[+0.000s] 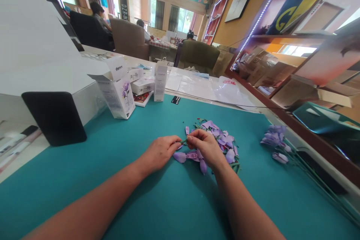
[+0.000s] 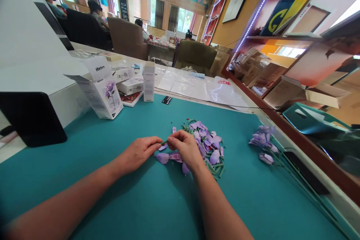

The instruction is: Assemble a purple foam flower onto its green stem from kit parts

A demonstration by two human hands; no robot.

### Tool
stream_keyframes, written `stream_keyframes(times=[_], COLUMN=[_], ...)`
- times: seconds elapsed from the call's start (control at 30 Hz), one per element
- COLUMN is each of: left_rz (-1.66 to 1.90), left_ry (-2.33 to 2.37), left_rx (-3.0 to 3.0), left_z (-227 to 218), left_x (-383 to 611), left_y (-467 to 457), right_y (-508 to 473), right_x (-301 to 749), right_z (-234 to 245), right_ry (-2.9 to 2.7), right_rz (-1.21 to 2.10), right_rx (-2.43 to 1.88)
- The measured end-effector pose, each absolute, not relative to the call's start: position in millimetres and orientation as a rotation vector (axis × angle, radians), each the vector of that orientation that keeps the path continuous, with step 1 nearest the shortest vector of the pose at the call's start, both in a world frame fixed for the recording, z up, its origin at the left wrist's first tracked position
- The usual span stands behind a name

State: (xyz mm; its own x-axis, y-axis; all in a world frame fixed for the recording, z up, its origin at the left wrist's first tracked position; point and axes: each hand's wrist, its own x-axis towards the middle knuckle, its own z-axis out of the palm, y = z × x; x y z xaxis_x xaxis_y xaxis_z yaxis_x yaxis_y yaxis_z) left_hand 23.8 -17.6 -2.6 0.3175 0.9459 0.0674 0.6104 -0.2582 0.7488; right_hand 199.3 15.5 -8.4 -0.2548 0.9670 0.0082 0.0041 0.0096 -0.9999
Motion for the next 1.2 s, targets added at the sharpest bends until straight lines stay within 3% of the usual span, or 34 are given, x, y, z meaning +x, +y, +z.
stream_keyframes(times=[0.4, 0.8, 1.2], left_rz=[0.784, 0.922, 0.96], left_ry=[1.378, 0.933, 0.794], left_rx=[1.981, 0.836, 0.64], left_z=[-7, -1, -10], left_x=[24, 12, 12], left_y=[-18, -6, -3], right_y=[8, 12, 27], right_x=[184, 193, 219], right_z=[-11, -11, -1], right_ry=[-1.367, -1.382, -1.414], right_rz=[1.393, 1.338, 1.096], right_rx=[-1.088, -1.123, -1.185])
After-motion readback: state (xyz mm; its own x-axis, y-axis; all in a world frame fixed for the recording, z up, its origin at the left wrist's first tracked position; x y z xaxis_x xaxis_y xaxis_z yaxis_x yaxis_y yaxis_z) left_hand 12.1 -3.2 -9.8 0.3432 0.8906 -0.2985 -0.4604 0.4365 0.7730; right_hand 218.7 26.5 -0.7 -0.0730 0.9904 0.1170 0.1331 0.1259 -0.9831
